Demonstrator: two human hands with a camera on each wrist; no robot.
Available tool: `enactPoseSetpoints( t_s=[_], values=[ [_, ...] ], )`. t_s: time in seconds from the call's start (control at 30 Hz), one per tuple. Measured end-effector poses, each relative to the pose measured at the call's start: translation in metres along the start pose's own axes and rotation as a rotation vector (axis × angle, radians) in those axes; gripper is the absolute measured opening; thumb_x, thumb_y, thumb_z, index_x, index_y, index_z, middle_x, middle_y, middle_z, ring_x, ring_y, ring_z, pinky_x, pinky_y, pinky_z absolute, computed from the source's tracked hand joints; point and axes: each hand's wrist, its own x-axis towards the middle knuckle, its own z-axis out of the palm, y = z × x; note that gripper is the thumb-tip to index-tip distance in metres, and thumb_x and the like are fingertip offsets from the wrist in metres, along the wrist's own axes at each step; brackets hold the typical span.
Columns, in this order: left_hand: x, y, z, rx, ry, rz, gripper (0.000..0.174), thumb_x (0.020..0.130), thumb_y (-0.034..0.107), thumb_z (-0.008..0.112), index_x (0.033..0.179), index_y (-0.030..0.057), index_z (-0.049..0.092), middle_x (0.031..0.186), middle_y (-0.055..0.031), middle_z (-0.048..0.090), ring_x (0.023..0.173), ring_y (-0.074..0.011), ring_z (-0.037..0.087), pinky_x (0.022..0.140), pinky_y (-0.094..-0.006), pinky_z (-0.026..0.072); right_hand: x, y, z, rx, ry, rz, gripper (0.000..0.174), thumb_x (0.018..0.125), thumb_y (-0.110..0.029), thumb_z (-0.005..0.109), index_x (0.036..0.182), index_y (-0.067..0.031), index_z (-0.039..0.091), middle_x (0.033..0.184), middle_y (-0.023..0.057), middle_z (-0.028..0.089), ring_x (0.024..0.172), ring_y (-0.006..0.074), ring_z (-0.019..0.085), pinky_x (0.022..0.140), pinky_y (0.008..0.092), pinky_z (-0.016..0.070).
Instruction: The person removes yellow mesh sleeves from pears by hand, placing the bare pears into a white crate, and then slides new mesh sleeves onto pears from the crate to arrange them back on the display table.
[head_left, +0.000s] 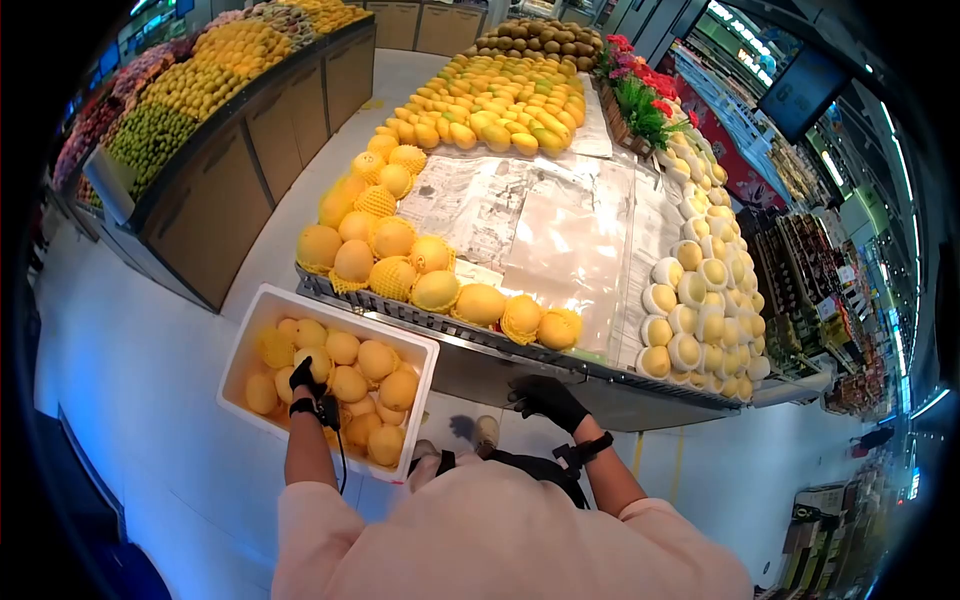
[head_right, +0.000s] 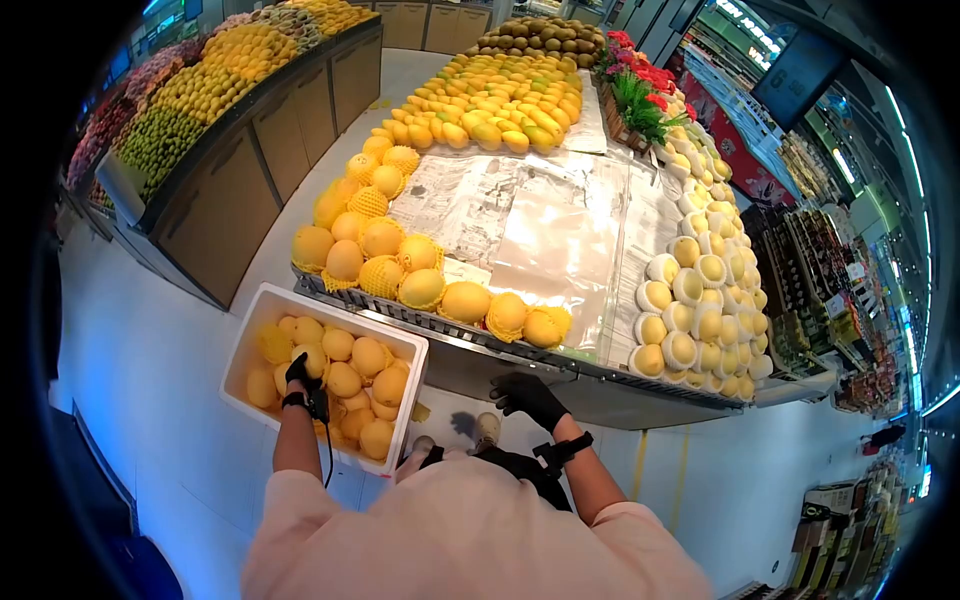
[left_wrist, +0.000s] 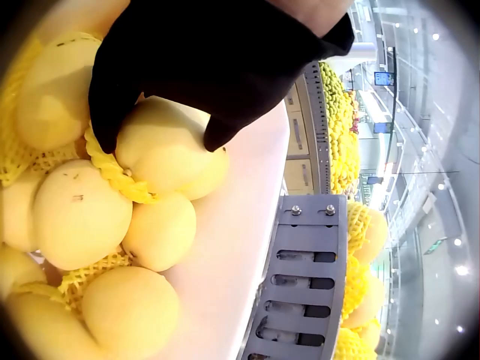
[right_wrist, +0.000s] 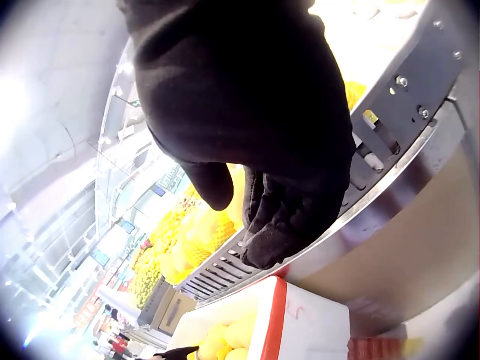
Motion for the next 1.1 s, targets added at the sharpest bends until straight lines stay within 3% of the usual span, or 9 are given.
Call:
enactPoseSetpoints(
  t_s=[0.1,0.2,0.33,0.43,0.6,0.63,0.7,0.9,1.1],
  values=[
    [0.026,-0.008,-0.01,0.037,0.123,0.089,0.051,0.078,0.033,0.074,0.119,0.0055,0.059,0.107,-0.0169,0.062,0.087,-0.0341,0.06,0.069,-0.0462,0.0523,-0.001,0.001,-0.002,0.019,0.031,0.019,0.033,0.093,-0.019,0.058,0.12,-0.0003,0.059,0.099,0.0097,0.068,0.078,0.0151,0.067,0.065,0.0283,0.0561],
    [-0.025,-0.005,0.004,0.208,0.208,0.385,0.027,0.08,0.021,0.07,0.093,-0.0019,0.063,0.091,-0.0152,0.063,0.08,-0.031,0.059,0.064,-0.0448,0.0497,0.0,0.003,-0.009,0.056,0.053,0.011,0.034,0.093,-0.021,0.059,0.119,-0.0003,0.06,0.098,0.009,0.068,0.076,0.0148,0.067,0.065,0.0286,0.0562],
    [-0.064,-0.028,0.026,-0.059,0.026,0.534,0.042,0.083,0.004,0.061,0.123,0.0126,0.051,0.091,-0.0092,0.06,0.074,-0.0222,0.057,0.059,-0.0331,0.0473,0.002,0.01,-0.016,0.063,0.075,-0.028,0.034,0.092,-0.024,0.061,0.116,-0.0001,0.061,0.094,0.0082,0.068,0.073,0.0147,0.066,0.064,0.0287,0.0564],
    [-0.105,-0.041,0.042,-0.094,-0.305,0.569,0.036,0.085,0.007,0.063,0.12,0.0108,0.057,0.096,-0.0059,0.063,0.082,-0.0164,0.062,0.066,-0.03,0.0528,0.003,0.011,-0.015,0.044,0.109,-0.031,0.028,0.092,-0.024,0.061,0.105,0.0001,0.064,0.087,0.0093,0.068,0.071,0.0159,0.067,0.062,0.0295,0.0566],
    [-0.178,-0.065,0.07,0.037,-0.646,0.504,0.026,0.091,0.013,0.058,0.114,0.0017,0.058,0.103,-0.0102,0.066,0.091,-0.0193,0.067,0.076,-0.0311,0.0572,0.004,0.013,-0.003,0.064,0.13,-0.047,0.026,0.092,-0.026,0.06,0.089,-0.001,0.064,0.077,0.0084,0.066,0.064,0.0158,0.065,0.057,0.0284,0.0547],
    [-0.181,-0.076,0.071,0.144,-0.723,0.628,0.027,0.093,0.017,0.058,0.115,0.0021,0.058,0.103,-0.0106,0.066,0.091,-0.0204,0.067,0.077,-0.0315,0.0572,0.004,0.011,-0.002,0.052,0.126,-0.04,0.026,0.092,-0.027,0.06,0.088,-0.0017,0.063,0.075,0.007,0.065,0.062,0.0147,0.064,0.056,0.0273,0.0537],
    [-0.195,-0.094,0.071,0.086,-0.743,0.464,0.027,0.092,0.017,0.059,0.115,0.0019,0.058,0.103,-0.0114,0.066,0.091,-0.0221,0.067,0.078,-0.0324,0.0573,0.005,0.01,0.002,0.045,0.147,-0.062,0.027,0.092,-0.028,0.061,0.083,-0.0026,0.061,0.068,0.0055,0.062,0.058,0.0143,0.062,0.053,0.0273,0.052],
    [-0.223,-0.112,0.065,0.004,-0.674,0.372,0.025,0.092,0.015,0.06,0.112,0.0016,0.059,0.1,-0.0109,0.066,0.091,-0.0221,0.067,0.079,-0.0329,0.0566,0.004,0.01,0.003,0.09,0.244,-0.06,0.025,0.091,-0.022,0.063,0.076,-0.0026,0.06,0.062,0.0063,0.06,0.053,0.016,0.061,0.049,0.0283,0.0494],
    [-0.213,-0.103,0.063,0.109,-0.678,0.579,0.019,0.094,0.014,0.056,0.108,0.0022,0.06,0.091,-0.0075,0.063,0.086,-0.0195,0.064,0.079,-0.0319,0.0545,0.015,0.027,-0.013,0.075,0.261,-0.125,0.024,0.089,-0.019,0.062,0.072,-0.0031,0.057,0.057,0.0053,0.056,0.046,0.0168,0.057,0.04,0.0286,0.0418]
  ],
)
